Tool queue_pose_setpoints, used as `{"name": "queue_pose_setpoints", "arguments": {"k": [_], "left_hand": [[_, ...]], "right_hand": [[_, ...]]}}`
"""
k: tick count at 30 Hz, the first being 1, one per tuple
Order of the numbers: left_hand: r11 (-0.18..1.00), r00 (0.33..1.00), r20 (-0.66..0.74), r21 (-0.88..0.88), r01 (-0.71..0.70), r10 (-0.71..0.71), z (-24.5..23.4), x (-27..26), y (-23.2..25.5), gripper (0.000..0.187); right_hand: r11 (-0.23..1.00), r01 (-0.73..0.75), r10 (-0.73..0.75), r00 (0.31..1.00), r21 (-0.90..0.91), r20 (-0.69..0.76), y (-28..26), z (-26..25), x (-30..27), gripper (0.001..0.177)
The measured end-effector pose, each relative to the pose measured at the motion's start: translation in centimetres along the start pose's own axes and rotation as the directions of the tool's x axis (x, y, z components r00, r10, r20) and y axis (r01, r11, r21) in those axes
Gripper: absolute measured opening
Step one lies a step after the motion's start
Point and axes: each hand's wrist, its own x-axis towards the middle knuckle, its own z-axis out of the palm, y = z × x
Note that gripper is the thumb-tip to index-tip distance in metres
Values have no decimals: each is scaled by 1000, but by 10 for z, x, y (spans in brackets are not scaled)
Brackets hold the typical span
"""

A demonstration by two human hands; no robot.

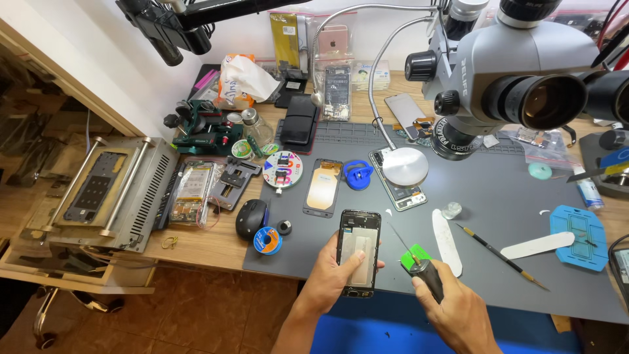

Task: The person uses a screwdriver to remove screws from the back of a disassembled smartphone. They then open a drawer to retrieve a small tool and continue working on the device.

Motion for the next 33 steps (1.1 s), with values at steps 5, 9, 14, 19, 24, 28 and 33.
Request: {"name": "queue_pose_setpoints", "arguments": {"k": [5, 9, 14, 19, 24, 28, 33], "left_hand": [[1000, 1000, 4, -1, 6, -6, 2, 2, -5, 34], [1000, 1000, 11, -16, -1, 2, 4, 1, -6, 34], [1000, 1000, 16, -20, 1, 0, 3, 4, -10, 36], [1000, 1000, 23, -26, 8, -7, 3, 6, -14, 37], [1000, 1000, 24, -24, 18, -17, 3, 4, -12, 37], [999, 1000, 26, -27, 18, -17, 3, 4, -11, 36], [999, 998, 34, -20, 46, -45, 6, 2, -11, 33]], "right_hand": [[1000, 7, -7, 1000, -5, 13, 1, 8, 2, 47], [1000, 31, -31, 999, -3, -12, 4, 14, 4, 46], [1000, 13, -13, 1000, 1, 2, -1, 12, 3, 48], [1000, 8, -8, 1000, 15, 1, -2, 14, 4, 49], [999, 26, -25, 1000, 24, -13, 0, 17, 7, 50], [999, 46, -46, 999, 22, -26, -1, 18, 7, 49], [998, 57, -56, 998, 28, -33, -4, 21, 6, 51]]}}
